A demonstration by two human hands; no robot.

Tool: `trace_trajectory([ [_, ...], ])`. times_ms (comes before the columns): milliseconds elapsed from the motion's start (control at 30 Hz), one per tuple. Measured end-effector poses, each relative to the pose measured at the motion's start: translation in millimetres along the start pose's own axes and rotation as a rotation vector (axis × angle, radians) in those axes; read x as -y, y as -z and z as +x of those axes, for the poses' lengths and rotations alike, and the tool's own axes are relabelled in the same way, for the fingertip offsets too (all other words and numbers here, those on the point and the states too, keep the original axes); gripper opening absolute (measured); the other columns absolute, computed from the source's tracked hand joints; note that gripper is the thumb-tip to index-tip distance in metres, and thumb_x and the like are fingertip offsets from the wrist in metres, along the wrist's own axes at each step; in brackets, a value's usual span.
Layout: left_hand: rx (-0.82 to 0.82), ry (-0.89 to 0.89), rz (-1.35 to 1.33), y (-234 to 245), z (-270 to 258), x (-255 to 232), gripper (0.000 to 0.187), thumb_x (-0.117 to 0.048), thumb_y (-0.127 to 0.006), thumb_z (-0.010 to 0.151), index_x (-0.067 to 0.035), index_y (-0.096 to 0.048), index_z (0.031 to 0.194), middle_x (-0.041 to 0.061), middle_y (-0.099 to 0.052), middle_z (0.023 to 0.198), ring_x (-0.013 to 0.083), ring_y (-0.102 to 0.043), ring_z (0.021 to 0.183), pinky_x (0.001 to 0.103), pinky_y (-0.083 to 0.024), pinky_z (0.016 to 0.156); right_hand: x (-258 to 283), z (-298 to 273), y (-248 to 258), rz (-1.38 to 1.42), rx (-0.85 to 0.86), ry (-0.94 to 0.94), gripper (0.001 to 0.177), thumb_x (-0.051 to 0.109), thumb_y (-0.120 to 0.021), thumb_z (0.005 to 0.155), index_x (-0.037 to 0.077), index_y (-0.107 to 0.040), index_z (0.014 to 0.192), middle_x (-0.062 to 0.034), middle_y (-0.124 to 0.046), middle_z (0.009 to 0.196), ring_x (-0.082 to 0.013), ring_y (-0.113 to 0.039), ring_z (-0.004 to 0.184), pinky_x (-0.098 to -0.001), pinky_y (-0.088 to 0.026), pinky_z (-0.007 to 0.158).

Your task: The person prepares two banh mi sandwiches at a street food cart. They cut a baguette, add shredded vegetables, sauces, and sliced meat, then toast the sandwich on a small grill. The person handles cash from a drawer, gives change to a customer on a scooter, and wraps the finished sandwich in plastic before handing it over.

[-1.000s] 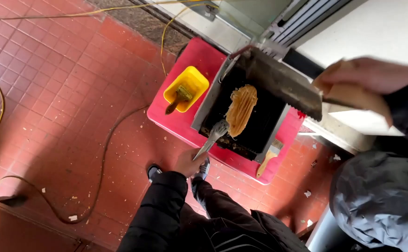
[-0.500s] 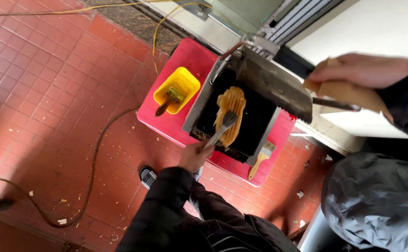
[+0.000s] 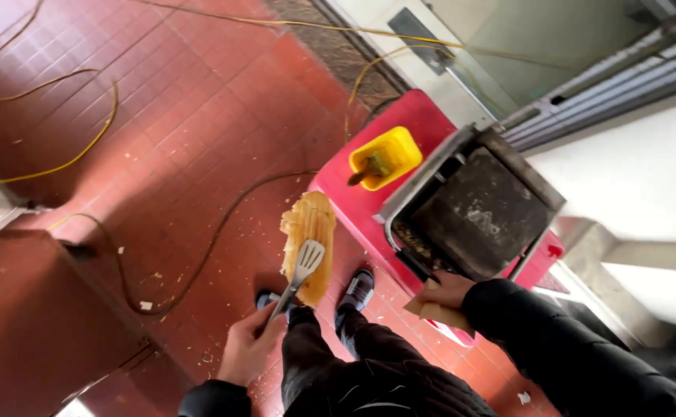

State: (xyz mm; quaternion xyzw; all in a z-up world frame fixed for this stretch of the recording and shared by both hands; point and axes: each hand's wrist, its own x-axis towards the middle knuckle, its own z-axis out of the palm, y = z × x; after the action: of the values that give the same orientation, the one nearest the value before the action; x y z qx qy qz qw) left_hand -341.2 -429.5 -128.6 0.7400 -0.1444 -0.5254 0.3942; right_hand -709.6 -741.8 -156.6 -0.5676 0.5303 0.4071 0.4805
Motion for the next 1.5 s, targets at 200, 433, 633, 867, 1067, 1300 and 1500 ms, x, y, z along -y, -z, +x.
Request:
trace_trajectory([
  [200,0.056,-0.022,-0.05,20.9,-39.6,-44.7,0.048,-0.031,-0.075,0.104,-0.016,-0.087,0.148,-0.001,-0.078,0.086,0.0135,-0.06,0.081,0.035,-0.049,0.077,-42.2,109.6,-30.3,-0.135,-0.202,-0.016,0.119,0.086,-0.07,0.076,0.021,-0.048,0.174,-0.0098,-0.061,0.171,-0.0336,-0.066,0.149,-0.0462,-0.054,0.119],
  [433,0.04,-0.096,-0.08,101.2,-90.6,-63.5,0.043,-0.032,-0.08,0.102,-0.016,-0.091,0.141,-0.01,-0.069,0.087,0.0077,-0.052,0.077,0.024,-0.044,0.072,134.3,-1.8,-54.2,0.303,-0.726,-0.083,0.083,0.069,-0.067,0.087,0.01,-0.067,0.146,-0.0257,-0.072,0.151,-0.0468,-0.066,0.139,-0.0516,-0.048,0.114],
  [633,-0.228,-0.191,0.086,152.8,-123.5,-44.2,0.023,-0.04,-0.076,0.101,-0.03,-0.088,0.117,-0.006,-0.068,0.076,0.0122,-0.054,0.072,0.028,-0.054,0.075,334.7,-25.1,-126.4,1.099,-0.312,0.344,0.041,0.047,-0.068,0.098,0.011,-0.076,0.117,-0.0075,-0.077,0.107,-0.0235,-0.072,0.091,-0.0411,-0.056,0.08],
  [867,-0.539,0.049,-0.193,206.2,-159.3,51.3,0.055,-0.052,-0.08,0.094,-0.02,-0.085,0.139,-0.006,-0.091,0.113,0.0002,-0.077,0.105,0.026,-0.059,0.095,514.1,-74.0,-288.8,0.904,0.009,0.535,0.019,0.021,-0.065,0.093,0.006,-0.067,0.105,-0.0096,-0.07,0.099,-0.023,-0.068,0.089,-0.037,-0.052,0.074],
  [1067,-0.618,0.07,-0.551,202.4,-203.2,87.7,0.051,-0.045,-0.077,0.102,-0.016,-0.087,0.143,-0.011,-0.067,0.08,0.0025,-0.052,0.072,0.024,-0.046,0.066,569.2,-104.8,-321.4,0.337,0.504,0.465,0.052,0.019,-0.07,0.103,0.003,-0.062,0.152,-0.017,-0.074,0.142,-0.0312,-0.07,0.127,-0.0496,-0.059,0.105],
  [1300,-0.935,0.438,-0.364,141.7,-278.2,76.8,0.061,-0.067,-0.067,0.097,-0.031,-0.077,0.145,-0.004,-0.09,0.133,0.0245,-0.081,0.129,0.041,-0.057,0.102,614.8,-92.6,-401.2,0.025,0.682,0.436,0.052,0.02,-0.07,0.104,0.003,-0.066,0.154,-0.0163,-0.076,0.142,-0.0294,-0.072,0.122,-0.0447,-0.059,0.107],
  [1500,-1.276,0.643,-0.649,72.2,-283.6,67.4,0.077,-0.064,-0.074,0.094,-0.024,-0.065,0.158,-0.001,-0.083,0.145,0.0292,-0.078,0.128,0.045,-0.059,0.099,618.8,-97.7,-469.0,-0.508,0.796,0.475,0.061,0.023,-0.075,0.099,0.018,-0.062,0.158,-0.0054,-0.075,0.138,-0.0234,-0.073,0.119,-0.0432,-0.064,0.094],
])
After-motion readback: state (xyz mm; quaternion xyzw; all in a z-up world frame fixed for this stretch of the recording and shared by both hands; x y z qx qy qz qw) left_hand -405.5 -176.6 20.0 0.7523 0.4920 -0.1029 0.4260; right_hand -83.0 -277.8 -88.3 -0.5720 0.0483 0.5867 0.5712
